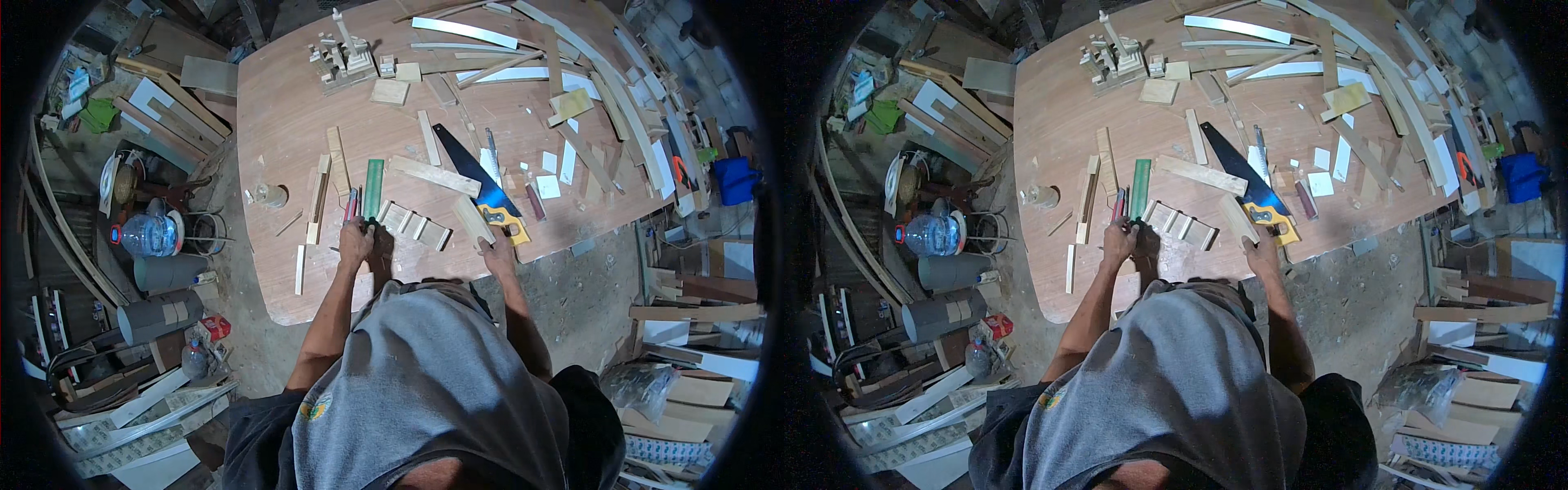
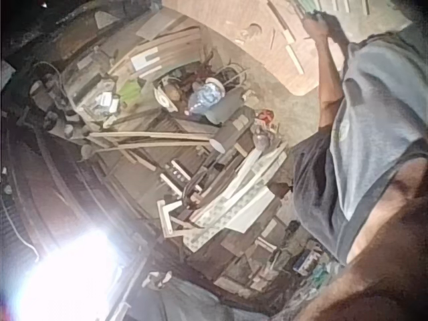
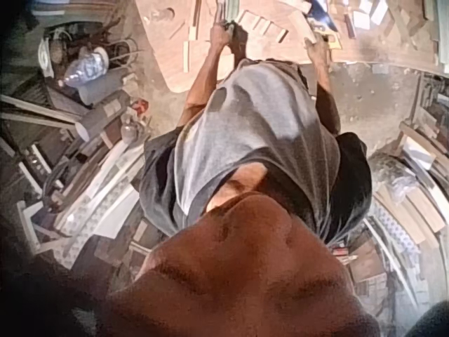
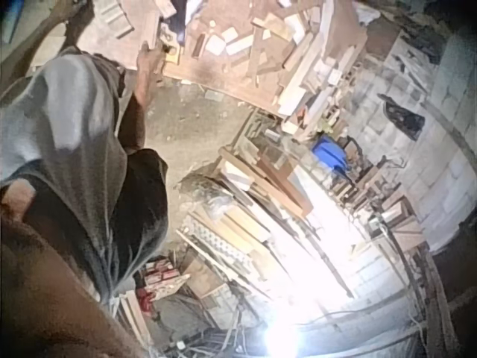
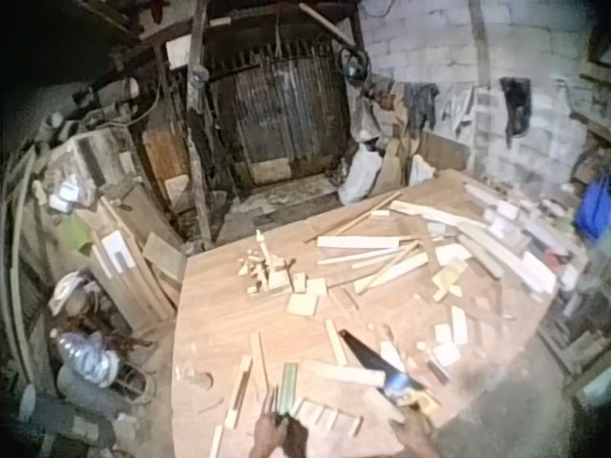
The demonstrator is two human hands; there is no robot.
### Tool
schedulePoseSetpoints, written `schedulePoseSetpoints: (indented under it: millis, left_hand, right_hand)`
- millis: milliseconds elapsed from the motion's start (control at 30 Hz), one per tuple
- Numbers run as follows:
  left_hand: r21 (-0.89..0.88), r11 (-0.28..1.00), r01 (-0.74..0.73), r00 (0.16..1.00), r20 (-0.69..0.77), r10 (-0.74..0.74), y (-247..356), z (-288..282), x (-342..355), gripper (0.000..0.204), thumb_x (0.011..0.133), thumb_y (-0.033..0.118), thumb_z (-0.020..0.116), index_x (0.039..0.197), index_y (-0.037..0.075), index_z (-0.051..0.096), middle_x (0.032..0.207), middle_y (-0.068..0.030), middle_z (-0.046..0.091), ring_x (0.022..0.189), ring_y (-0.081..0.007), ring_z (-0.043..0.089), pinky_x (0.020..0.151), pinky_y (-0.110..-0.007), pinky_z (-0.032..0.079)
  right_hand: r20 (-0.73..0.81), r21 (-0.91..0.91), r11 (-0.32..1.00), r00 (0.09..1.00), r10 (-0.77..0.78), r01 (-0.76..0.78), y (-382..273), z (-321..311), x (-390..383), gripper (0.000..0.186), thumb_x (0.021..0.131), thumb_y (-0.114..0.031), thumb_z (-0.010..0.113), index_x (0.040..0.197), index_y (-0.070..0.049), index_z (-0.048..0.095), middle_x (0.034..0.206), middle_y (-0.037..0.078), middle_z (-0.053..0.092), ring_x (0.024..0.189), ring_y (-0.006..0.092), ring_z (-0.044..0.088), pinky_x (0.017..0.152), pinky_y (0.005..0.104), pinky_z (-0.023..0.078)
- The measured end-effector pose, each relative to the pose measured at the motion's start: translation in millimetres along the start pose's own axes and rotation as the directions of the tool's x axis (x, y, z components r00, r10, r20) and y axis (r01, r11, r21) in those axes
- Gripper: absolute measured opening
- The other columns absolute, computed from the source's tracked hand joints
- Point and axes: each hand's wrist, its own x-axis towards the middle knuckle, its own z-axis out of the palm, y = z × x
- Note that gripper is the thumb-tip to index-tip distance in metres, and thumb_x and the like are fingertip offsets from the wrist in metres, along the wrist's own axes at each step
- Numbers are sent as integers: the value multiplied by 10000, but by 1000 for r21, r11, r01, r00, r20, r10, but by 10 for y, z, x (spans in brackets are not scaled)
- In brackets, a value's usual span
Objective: The person arranges wooden blocks on a workbench, cuts a piece of wood using a hand saw, and fits the wooden blocks together by hand.
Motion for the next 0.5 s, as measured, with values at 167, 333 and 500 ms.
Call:
schedulePoseSetpoints:
  millis: [167,333,500]
  left_hand:
    - [-114,993,-32,999,16,34,59,129,261,307,842,187,717,1067,-18,674,945,-259,693,932,-425,674,814,-480,533]
    - [-77,987,-142,985,85,148,-134,231,459,274,847,128,656,1075,-22,679,980,-284,682,938,-432,666,825,-491,533]
    - [-33,999,18,999,-39,-19,-71,-149,358,263,883,152,661,1083,-18,668,1113,-256,676,1065,-407,640,869,-468,528]
  right_hand:
    - [21,47,997,998,61,-62,-584,121,-47,419,942,-55,627,1350,-25,537,1112,160,675,841,218,706,667,316,553]
    - [196,57,992,973,-117,108,-1136,411,211,479,924,-47,656,1384,-65,525,1158,101,656,757,153,679,605,268,524]
    - [379,-346,898,916,-132,273,-1711,670,370,581,760,-168,804,1284,-50,583,1220,188,642,1150,336,613,987,409,481]
